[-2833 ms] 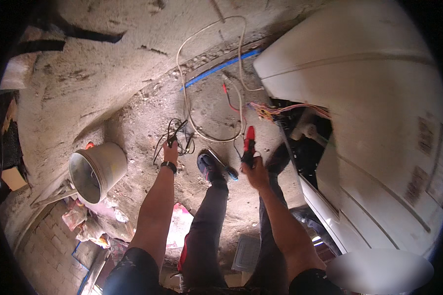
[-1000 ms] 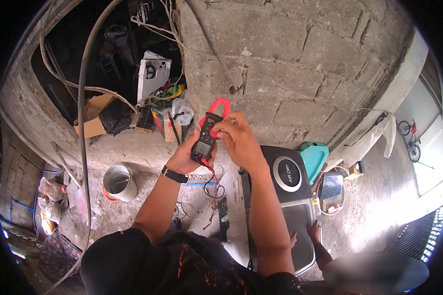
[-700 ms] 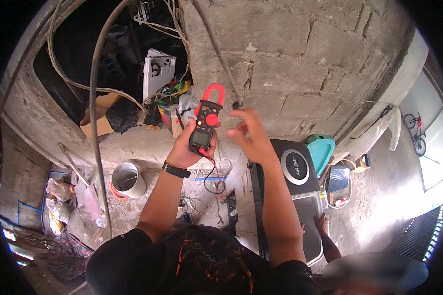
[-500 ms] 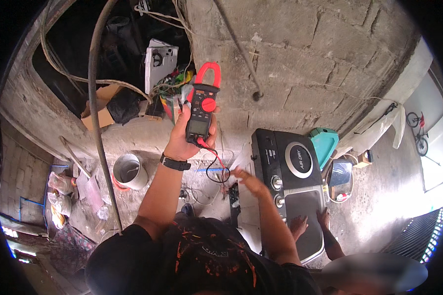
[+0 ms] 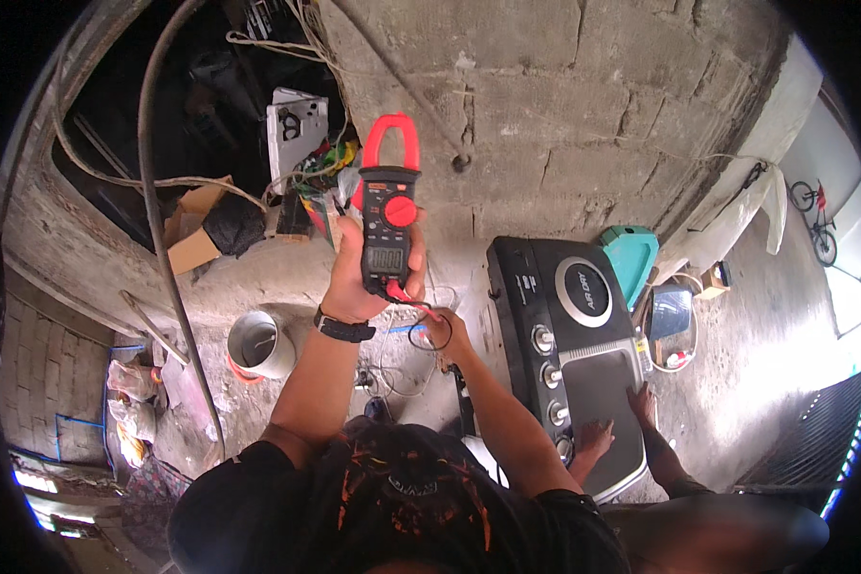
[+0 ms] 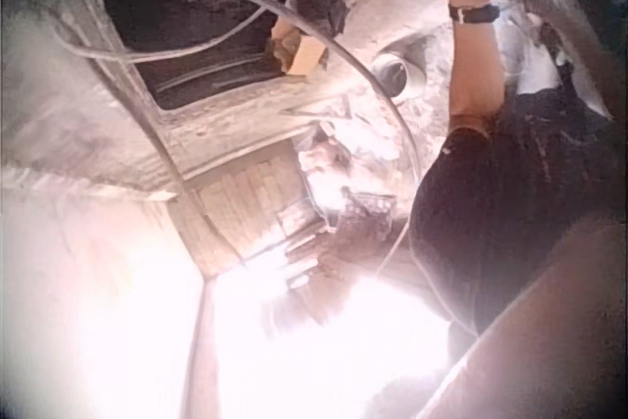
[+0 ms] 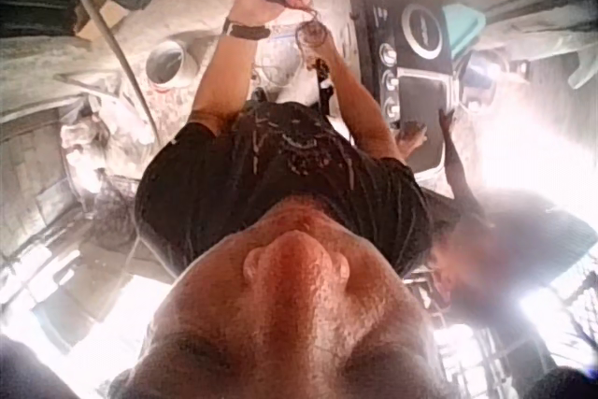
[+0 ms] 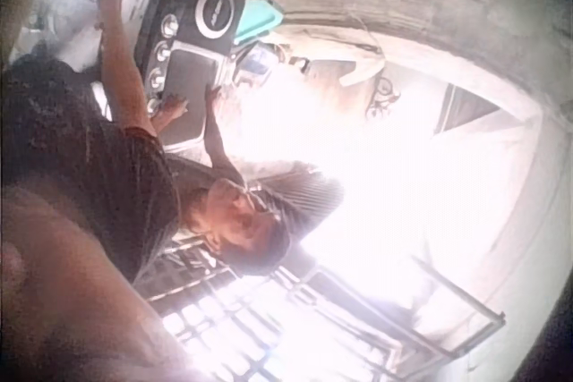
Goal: The person connects wires at the back of a washing machine by hand. They use a multimeter to check the voltage at a power outlet on the wall before returning to connect and secure multiple wires on the machine.
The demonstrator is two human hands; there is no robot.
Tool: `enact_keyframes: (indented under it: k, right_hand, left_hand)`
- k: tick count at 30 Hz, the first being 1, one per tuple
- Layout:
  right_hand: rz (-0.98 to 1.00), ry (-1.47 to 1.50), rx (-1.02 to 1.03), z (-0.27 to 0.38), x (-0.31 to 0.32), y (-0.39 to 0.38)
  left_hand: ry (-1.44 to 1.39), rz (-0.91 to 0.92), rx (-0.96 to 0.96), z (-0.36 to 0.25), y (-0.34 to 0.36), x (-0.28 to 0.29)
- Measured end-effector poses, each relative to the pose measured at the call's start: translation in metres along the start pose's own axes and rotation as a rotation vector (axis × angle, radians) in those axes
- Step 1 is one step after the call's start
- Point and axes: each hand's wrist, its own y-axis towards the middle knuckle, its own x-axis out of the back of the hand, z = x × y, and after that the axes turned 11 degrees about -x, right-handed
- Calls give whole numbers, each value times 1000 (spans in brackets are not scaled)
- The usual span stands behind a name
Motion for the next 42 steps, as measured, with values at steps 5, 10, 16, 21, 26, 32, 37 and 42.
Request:
enact_keyframes:
  k: [5,10,16,21,26,32,37,42]
  right_hand:
    - [-157,-201,-163,-89,96,0]
    - [53,405,-46,59,100,-80]
    - [-74,351,662,300,210,-167]
    - [33,356,789,383,230,-193]
    - [-38,402,683,410,237,-176]
    - [-211,431,682,368,212,-205]
    - [-526,-24,524,313,194,-225]
    - [-448,-20,480,301,168,-210]
  left_hand:
    - [-48,225,-68,-6,55,-58]
    - [290,209,-97,-45,54,-49]
    - [244,171,45,-24,95,-51]
    - [-20,150,64,10,114,-58]
    - [-153,264,75,29,132,-71]
    - [-371,169,15,32,131,-62]
    - [-118,213,83,31,119,-55]
    - [45,146,122,31,107,-48]
